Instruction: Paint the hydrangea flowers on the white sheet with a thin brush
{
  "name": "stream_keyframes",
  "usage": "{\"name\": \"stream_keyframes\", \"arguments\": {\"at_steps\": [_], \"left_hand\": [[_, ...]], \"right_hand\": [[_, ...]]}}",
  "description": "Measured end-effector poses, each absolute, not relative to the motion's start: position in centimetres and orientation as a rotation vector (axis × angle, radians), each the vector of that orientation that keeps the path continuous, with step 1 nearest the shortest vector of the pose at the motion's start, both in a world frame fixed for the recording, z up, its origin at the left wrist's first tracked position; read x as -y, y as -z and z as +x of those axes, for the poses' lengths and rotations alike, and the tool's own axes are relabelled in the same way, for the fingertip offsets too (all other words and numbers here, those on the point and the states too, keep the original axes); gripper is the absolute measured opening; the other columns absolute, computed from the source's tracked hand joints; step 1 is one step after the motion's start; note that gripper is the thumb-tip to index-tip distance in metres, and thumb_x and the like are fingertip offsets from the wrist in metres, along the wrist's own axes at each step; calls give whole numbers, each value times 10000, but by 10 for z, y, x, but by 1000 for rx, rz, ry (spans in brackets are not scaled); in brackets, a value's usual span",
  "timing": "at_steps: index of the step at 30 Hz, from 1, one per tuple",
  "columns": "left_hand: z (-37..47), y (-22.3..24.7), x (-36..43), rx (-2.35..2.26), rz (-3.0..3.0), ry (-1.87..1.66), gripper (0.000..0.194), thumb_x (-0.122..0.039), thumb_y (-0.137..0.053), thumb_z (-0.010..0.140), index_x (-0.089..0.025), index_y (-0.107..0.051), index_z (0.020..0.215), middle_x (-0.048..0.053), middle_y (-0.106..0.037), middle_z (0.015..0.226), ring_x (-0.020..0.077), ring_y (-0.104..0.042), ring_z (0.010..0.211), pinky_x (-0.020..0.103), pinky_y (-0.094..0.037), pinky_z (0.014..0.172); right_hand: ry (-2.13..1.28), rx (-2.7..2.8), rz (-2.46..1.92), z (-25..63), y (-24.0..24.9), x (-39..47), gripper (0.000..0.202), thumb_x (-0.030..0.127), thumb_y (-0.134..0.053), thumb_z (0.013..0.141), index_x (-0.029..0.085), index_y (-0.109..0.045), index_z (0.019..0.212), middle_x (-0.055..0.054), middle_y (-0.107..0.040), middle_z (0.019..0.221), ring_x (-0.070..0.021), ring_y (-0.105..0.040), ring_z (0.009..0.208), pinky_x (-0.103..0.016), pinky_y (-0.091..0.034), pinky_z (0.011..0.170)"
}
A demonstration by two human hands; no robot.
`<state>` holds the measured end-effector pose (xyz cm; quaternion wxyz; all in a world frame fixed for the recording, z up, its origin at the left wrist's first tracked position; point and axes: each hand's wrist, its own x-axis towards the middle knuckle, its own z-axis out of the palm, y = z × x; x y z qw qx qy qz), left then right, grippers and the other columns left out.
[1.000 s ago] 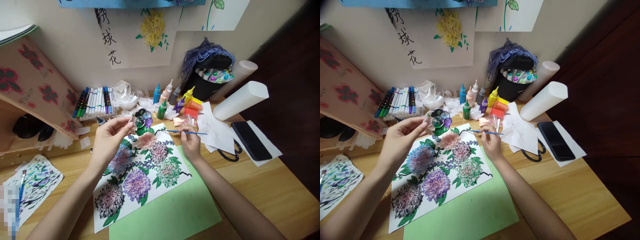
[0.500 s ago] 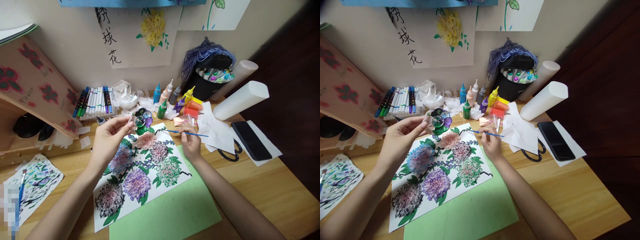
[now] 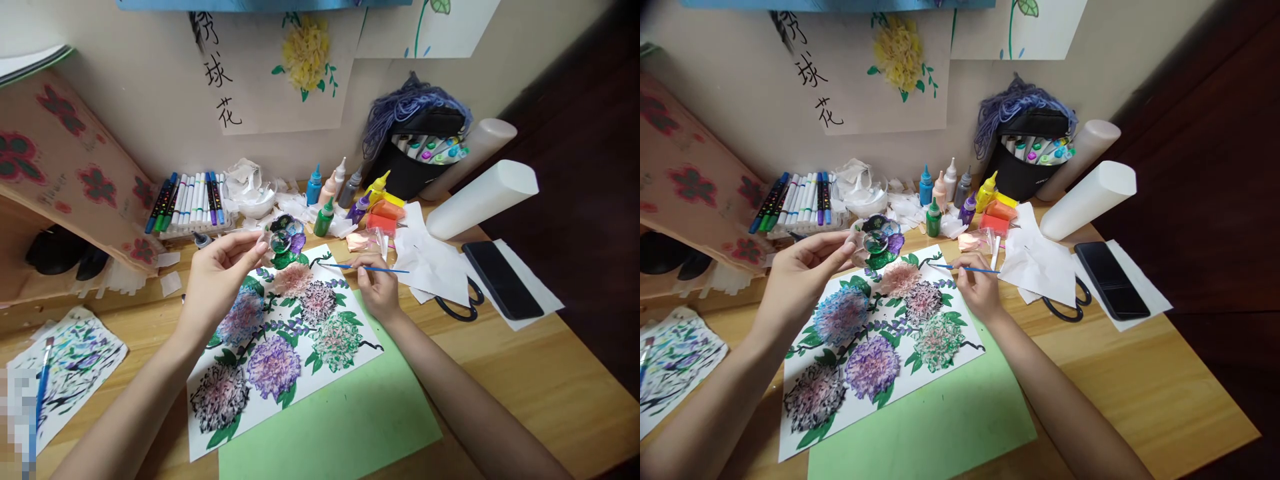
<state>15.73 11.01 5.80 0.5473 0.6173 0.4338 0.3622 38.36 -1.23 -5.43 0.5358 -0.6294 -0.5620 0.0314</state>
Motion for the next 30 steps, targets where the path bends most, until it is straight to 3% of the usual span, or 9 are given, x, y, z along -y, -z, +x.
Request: {"name": "stream_keyframes", "arguments": {"at_steps": [30], "left_hand": [[159,-59,-108,-1071,1493,-828,333,-400,-737,699,-203,-714,966,52,-733,951,199,-677,867,298,-569,782]], "right_hand": [[-34,1326,-1526,383,50,11,110,216,-452,870,230,-559,847,-29,-615,810,-206,-594,816,-389,-491,743]]}}
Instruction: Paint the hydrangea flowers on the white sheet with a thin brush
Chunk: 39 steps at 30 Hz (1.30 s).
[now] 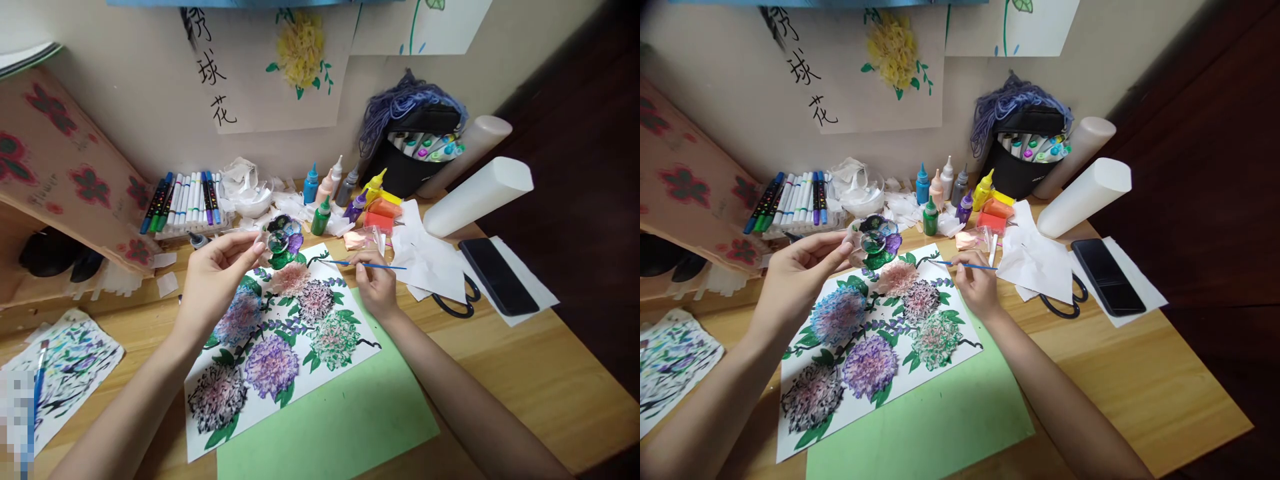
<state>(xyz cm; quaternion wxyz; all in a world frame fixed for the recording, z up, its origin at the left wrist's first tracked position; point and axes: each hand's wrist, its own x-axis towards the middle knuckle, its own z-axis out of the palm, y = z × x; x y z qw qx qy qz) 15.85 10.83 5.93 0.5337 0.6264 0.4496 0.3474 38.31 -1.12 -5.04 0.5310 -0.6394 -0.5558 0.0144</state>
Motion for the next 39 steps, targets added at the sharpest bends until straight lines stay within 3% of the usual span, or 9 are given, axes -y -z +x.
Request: {"name": "stream_keyframes", "arguments": {"at_steps": [31,39], "left_hand": [[160,-58,-108,-1077,1463,-815,350,-411,-748,680,-193,-713,951,64,-733,948,204,-682,852,301,-574,763],[162,-50,-109,-1007,1442,-751,351,-421,-751,675,-175,-709,922,78,-736,934,200,-691,826,319,-574,778]], "right_hand": [[22,1299,-1507,384,52,11,110,209,-455,867,231,-561,851,-22,-612,791,-194,-598,780,-377,-499,714],[142,1157,-1231,364,45,18,120,224,-441,878,262,-548,916,-33,-655,840,-208,-632,819,-415,-519,721]]}}
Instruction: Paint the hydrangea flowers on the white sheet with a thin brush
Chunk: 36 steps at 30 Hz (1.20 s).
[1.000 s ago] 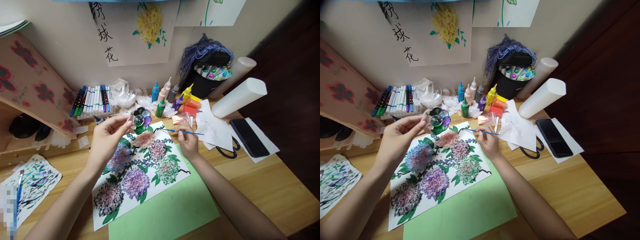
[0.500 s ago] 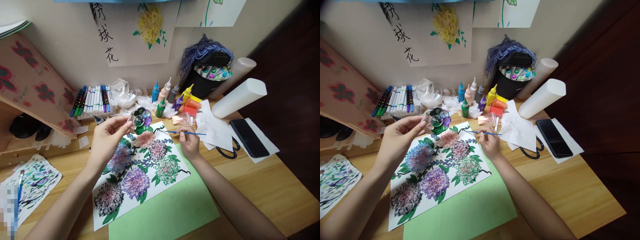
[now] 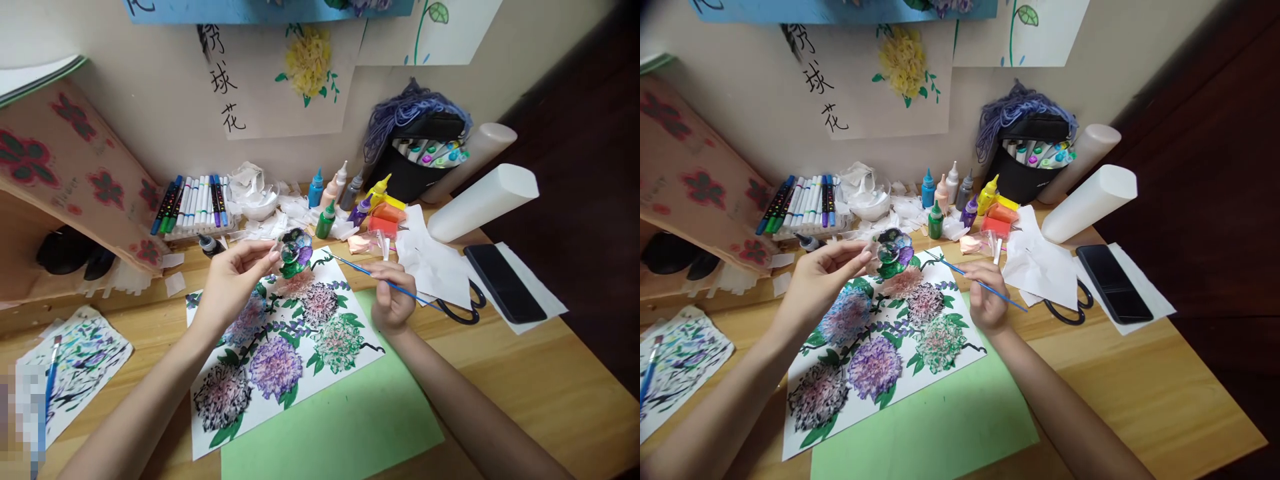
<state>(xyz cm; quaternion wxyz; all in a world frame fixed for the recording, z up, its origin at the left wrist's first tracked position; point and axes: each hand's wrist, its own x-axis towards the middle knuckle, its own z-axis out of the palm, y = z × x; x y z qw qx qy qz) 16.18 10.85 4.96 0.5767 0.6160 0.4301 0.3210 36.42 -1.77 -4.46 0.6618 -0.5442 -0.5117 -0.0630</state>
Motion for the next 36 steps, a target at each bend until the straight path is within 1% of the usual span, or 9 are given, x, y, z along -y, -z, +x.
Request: {"name": "stream_keyframes", "arguments": {"at_steps": [6,10,16,21,23,26,28,31,36], "left_hand": [[161,-44,-108,-946,1462,-696,324,-403,-728,708,-174,-698,935,84,-734,962,202,-690,881,337,-559,841],[161,-43,-107,-926,1474,-646,294,-396,-721,717,-188,-699,923,74,-735,962,193,-689,891,324,-555,847],[161,-42,-107,-915,1478,-645,313,-398,-722,718,-176,-695,936,80,-736,954,199,-689,893,335,-556,852],[158,-48,-113,-963,1467,-684,317,-388,-735,704,-164,-700,926,75,-741,942,199,-693,876,313,-563,833],[156,-51,-116,-990,1449,-710,316,-383,-740,701,-166,-700,928,70,-743,935,192,-695,863,295,-566,819],[154,-55,-119,-1028,1438,-741,314,-377,-746,696,-169,-701,926,63,-747,907,181,-699,819,277,-575,786],[153,-58,-121,-1050,1431,-763,311,-371,-751,692,-171,-702,925,57,-749,887,177,-701,800,266,-580,767],[152,-62,-122,-1072,1431,-791,304,-357,-754,691,-173,-705,927,50,-751,883,173,-702,806,251,-582,763],[152,-64,-123,-1101,1466,-799,274,-335,-743,704,-186,-715,931,38,-751,888,166,-701,813,230,-581,760]], "right_hand": [[44,1388,-1178,342,41,29,204,218,-462,864,296,-568,1021,-24,-714,904,-227,-632,881,-423,-524,704],[-39,1481,-1246,341,42,31,268,159,-466,850,303,-554,1058,-18,-710,938,-220,-635,899,-416,-525,716],[-75,1329,-1218,345,38,26,168,197,-460,876,270,-576,972,-30,-684,871,-206,-634,854,-390,-514,721],[-121,921,-1266,372,37,3,123,264,-434,917,232,-553,911,-13,-628,854,-158,-645,742,-310,-486,630],[-158,978,-1309,382,39,-7,132,277,-434,918,223,-552,896,-14,-632,836,-159,-643,728,-309,-481,630],[-129,1144,-1370,387,45,-16,145,266,-432,913,223,-562,866,-10,-637,746,-190,-627,799,-353,-479,719],[-75,1241,-1390,386,48,-17,146,237,-434,906,227,-569,850,-1,-636,718,-189,-612,783,-367,-466,753],[2,1326,-1378,383,51,-15,152,192,-433,894,228,-568,835,7,-634,727,-172,-599,712,-357,-459,730],[64,1406,-1384,383,51,-13,149,170,-441,879,228,-576,853,3,-636,727,-176,-598,720,-346,-469,696]]}}
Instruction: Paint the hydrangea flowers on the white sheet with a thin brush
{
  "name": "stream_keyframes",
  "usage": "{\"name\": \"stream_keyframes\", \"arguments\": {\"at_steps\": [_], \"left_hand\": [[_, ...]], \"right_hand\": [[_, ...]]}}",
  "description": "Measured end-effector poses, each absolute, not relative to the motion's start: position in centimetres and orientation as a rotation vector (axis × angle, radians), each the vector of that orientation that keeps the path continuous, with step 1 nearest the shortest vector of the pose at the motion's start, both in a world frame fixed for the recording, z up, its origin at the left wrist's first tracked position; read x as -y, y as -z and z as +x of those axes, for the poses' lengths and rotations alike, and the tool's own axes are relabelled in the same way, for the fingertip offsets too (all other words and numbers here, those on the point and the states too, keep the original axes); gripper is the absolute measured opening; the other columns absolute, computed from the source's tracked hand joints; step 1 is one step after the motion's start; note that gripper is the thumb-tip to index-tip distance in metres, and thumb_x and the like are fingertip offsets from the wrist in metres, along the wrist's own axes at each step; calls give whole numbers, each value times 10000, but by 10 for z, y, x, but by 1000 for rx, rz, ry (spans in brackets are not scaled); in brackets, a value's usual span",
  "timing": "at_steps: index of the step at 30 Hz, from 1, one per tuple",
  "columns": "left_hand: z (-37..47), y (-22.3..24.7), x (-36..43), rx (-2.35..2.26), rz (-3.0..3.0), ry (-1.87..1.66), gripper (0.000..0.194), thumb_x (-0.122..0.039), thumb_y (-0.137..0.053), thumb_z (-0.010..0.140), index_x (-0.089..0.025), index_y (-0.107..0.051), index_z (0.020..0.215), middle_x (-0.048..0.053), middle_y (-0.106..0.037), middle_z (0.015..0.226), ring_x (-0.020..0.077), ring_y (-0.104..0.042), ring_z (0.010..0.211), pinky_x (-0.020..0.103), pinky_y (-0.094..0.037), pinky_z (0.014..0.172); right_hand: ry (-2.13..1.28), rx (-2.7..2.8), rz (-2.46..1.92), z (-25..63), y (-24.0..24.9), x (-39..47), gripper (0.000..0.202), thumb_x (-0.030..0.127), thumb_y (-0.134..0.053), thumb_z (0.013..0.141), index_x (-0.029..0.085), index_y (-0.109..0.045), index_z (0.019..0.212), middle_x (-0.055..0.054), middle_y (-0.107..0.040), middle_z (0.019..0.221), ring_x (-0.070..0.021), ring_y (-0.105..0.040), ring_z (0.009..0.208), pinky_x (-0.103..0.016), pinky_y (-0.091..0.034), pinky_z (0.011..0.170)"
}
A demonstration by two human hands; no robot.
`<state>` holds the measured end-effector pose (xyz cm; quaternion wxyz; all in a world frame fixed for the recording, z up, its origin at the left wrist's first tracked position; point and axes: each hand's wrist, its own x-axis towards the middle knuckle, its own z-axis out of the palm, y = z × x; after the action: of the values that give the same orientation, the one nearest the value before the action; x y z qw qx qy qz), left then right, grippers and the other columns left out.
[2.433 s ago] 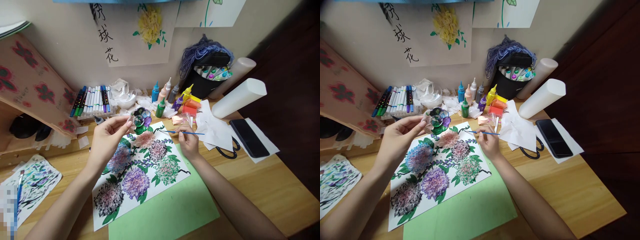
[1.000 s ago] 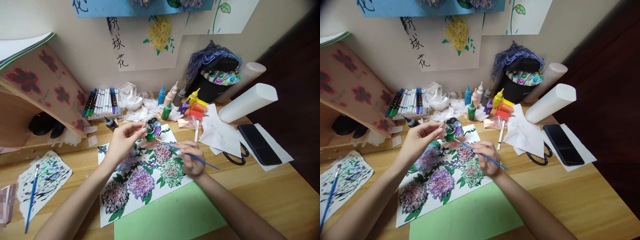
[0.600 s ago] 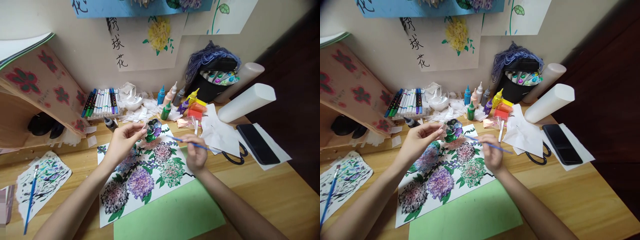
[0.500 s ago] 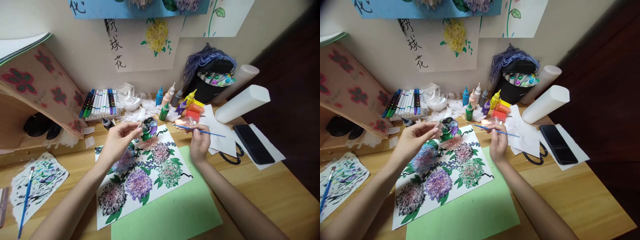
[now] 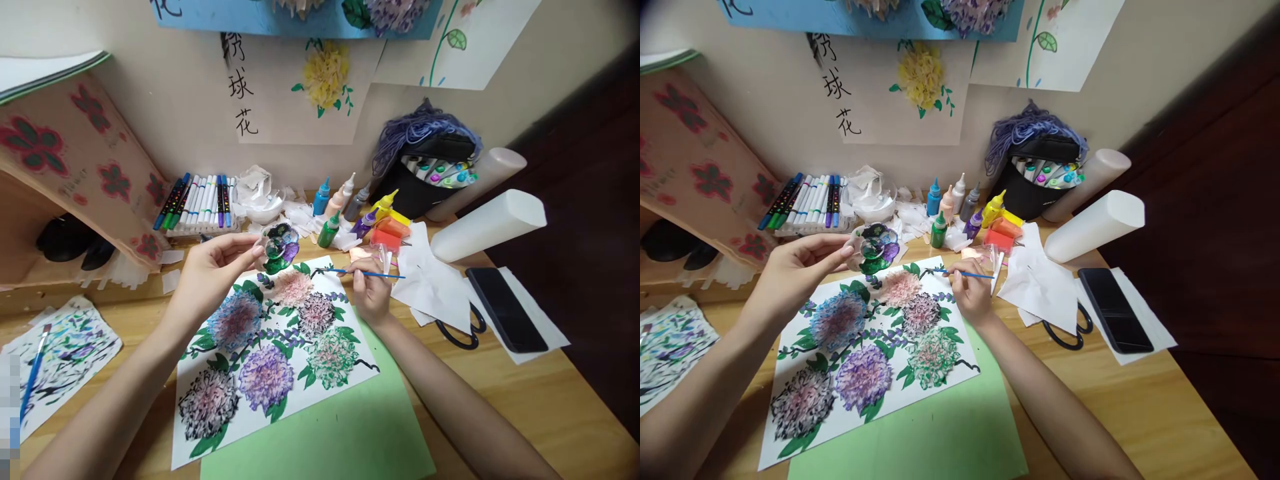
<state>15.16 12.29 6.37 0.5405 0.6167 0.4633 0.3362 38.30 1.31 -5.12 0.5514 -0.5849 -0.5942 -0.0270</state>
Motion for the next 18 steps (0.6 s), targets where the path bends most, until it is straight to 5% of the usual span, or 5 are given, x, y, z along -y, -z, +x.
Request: {"name": "stream_keyframes", "arguments": {"at_steps": [18], "left_hand": [[153,-64,-121,-1121,1471,-798,276,-327,-739,709,-186,-718,945,40,-749,894,169,-702,810,254,-584,786]], "right_hand": [[99,1477,-1381,383,51,-13,158,161,-442,846,235,-575,803,10,-619,696,-175,-588,680,-369,-483,680]]}}
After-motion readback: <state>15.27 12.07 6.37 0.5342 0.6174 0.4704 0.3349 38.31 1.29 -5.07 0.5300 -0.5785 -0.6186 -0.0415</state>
